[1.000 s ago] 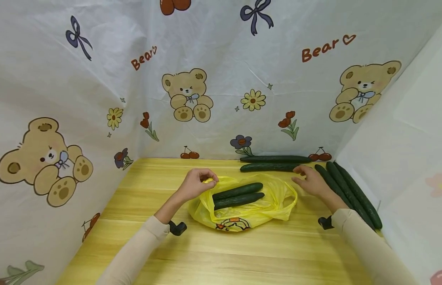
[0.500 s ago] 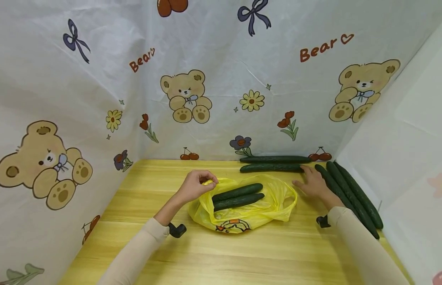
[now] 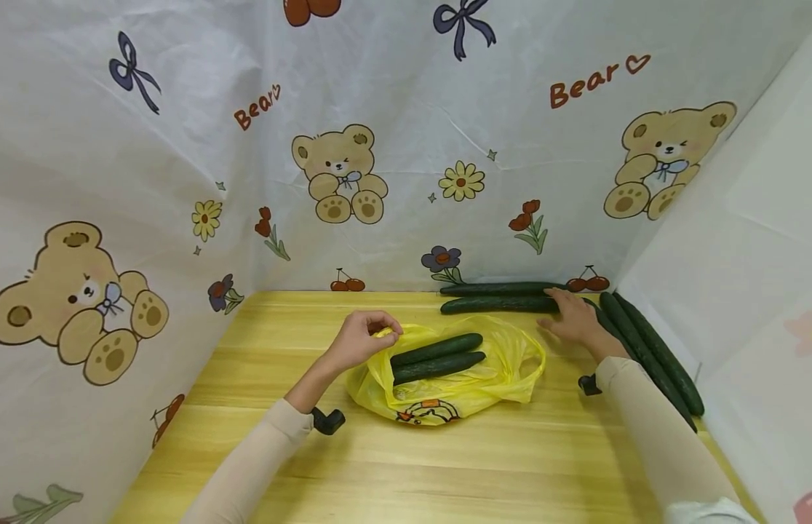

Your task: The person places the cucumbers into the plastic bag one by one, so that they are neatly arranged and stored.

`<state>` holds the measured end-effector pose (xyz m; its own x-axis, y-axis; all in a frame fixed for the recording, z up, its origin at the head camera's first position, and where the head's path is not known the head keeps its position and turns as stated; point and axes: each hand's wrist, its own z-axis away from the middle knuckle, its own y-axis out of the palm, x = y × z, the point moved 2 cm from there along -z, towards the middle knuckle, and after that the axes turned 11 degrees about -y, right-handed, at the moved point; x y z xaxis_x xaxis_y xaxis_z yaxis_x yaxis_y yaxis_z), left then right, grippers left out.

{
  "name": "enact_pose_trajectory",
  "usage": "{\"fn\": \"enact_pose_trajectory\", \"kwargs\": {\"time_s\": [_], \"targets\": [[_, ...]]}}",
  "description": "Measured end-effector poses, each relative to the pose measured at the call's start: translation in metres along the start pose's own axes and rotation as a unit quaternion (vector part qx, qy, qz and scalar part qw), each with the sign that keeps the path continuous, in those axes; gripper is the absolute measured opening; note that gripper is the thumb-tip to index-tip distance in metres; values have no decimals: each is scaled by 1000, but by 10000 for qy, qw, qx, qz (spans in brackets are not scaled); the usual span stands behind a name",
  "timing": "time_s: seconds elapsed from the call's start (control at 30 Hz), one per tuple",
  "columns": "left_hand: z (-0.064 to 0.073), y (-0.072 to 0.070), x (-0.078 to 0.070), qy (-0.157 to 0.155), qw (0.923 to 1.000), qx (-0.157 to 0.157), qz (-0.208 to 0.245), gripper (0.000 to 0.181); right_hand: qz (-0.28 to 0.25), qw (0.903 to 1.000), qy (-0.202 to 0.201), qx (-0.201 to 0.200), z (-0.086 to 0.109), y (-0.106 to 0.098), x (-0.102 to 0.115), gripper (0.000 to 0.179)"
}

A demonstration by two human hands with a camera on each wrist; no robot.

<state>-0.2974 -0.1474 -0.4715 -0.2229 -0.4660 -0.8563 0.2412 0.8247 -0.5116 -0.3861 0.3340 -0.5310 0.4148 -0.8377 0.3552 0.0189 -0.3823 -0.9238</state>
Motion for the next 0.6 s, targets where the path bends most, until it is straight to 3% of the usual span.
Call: {"fn": "enact_pose_trajectory", "kwargs": {"time_s": [0.27,0.6], "targets": [[1,1,4,-74,9999,-24,87,11,-316,9987,218,339,-15,17,-6,78],[-2,1,5,-41,10000,5,70,11,-77,9999,33,118,-10,14,-7,50]]}}
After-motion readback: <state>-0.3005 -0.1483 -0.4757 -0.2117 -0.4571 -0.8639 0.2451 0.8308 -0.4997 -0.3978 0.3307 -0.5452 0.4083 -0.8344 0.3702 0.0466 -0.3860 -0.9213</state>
